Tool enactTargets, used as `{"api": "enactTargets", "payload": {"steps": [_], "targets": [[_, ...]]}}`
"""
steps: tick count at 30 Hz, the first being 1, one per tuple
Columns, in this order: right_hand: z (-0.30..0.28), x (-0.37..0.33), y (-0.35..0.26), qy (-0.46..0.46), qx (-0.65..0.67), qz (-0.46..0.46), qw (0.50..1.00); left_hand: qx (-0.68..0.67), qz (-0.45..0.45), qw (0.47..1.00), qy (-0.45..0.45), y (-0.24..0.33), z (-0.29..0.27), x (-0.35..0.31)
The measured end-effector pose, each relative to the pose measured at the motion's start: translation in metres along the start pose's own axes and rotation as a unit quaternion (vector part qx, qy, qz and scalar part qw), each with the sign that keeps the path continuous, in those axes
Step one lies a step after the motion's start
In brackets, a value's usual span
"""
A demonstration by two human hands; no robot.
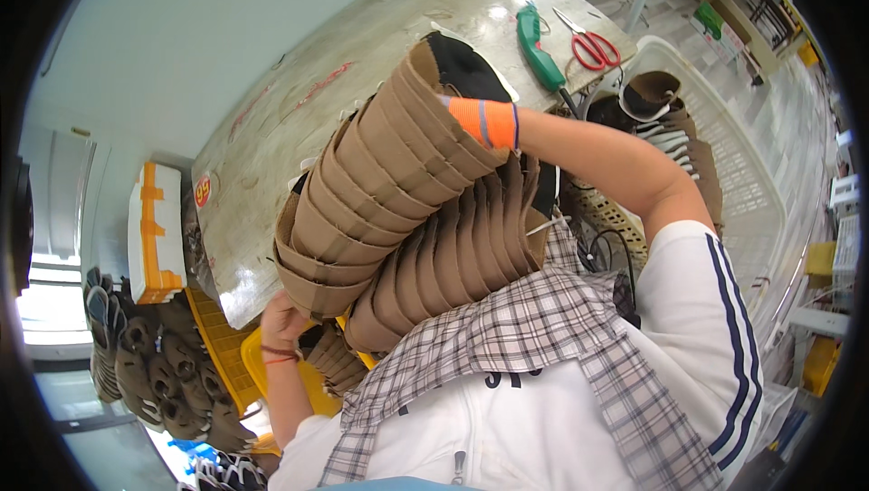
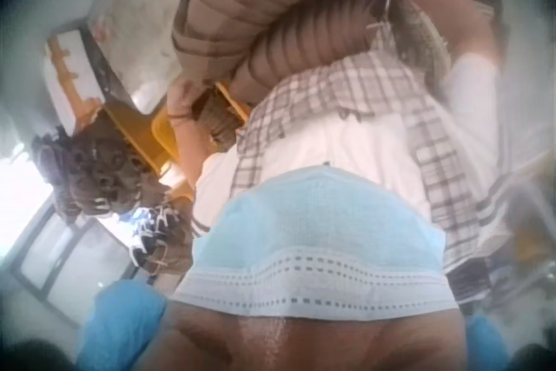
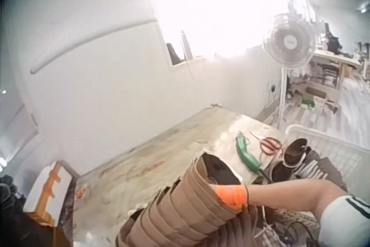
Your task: The person trims excess material from the edges of shoe uppers using scissors. They handle multiple shoe parts one at a time, cut along the edges, and place the trimmed pieces into a yellow bin. The person also uses a handheld tool on the parts and stacks them in a basket.
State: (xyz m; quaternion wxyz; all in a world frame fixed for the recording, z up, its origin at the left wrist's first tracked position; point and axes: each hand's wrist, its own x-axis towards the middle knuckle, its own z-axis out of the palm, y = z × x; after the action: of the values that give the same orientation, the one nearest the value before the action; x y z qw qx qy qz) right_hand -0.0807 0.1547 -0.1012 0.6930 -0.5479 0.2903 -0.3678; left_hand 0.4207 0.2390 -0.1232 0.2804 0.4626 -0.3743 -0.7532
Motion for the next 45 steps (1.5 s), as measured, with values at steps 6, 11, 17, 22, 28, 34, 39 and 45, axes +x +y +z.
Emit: {"api": "enactTargets", "payload": {"steps": [6, 11, 17, 22, 28, 34, 39, 45], "targets": [[0.016, -0.05, -0.102, 0.306, -0.267, -0.012, 0.914, 0.424, 0.329, 0.778, 0.327, 0.133, 0.046, -0.013], [0.063, -0.096, -0.127, 0.258, -0.346, -0.238, 0.87, 0.438, 0.5, 0.747, -0.009, 0.182, 0.277, 0.044], [0.056, -0.152, -0.128, 0.358, -0.25, -0.147, 0.887, 0.389, 0.274, 0.819, -0.32, 0.158, 0.372, 0.105], [0.031, -0.207, 0.016, 0.335, -0.497, -0.144, 0.788, 0.25, 0.262, 0.901, -0.24, 0.163, 0.389, 0.14], [0.068, -0.194, 0.077, 0.088, -0.721, 0.142, 0.673, 0.246, 0.222, 0.909, -0.253, 0.159, 0.409, 0.149], [0.065, -0.219, -0.001, 0.069, -0.014, 0.242, 0.968, 0.475, 0.251, 0.81, -0.236, 0.143, 0.411, 0.136], [0.047, -0.209, -0.096, 0.152, -0.002, 0.004, 0.988, 0.604, 0.2, 0.677, -0.37, 0.123, 0.414, 0.123], [0.019, -0.186, -0.103, 0.247, -0.063, 0.017, 0.967, 0.452, -0.071, 0.747, -0.483, 0.15, 0.405, 0.114]]}}
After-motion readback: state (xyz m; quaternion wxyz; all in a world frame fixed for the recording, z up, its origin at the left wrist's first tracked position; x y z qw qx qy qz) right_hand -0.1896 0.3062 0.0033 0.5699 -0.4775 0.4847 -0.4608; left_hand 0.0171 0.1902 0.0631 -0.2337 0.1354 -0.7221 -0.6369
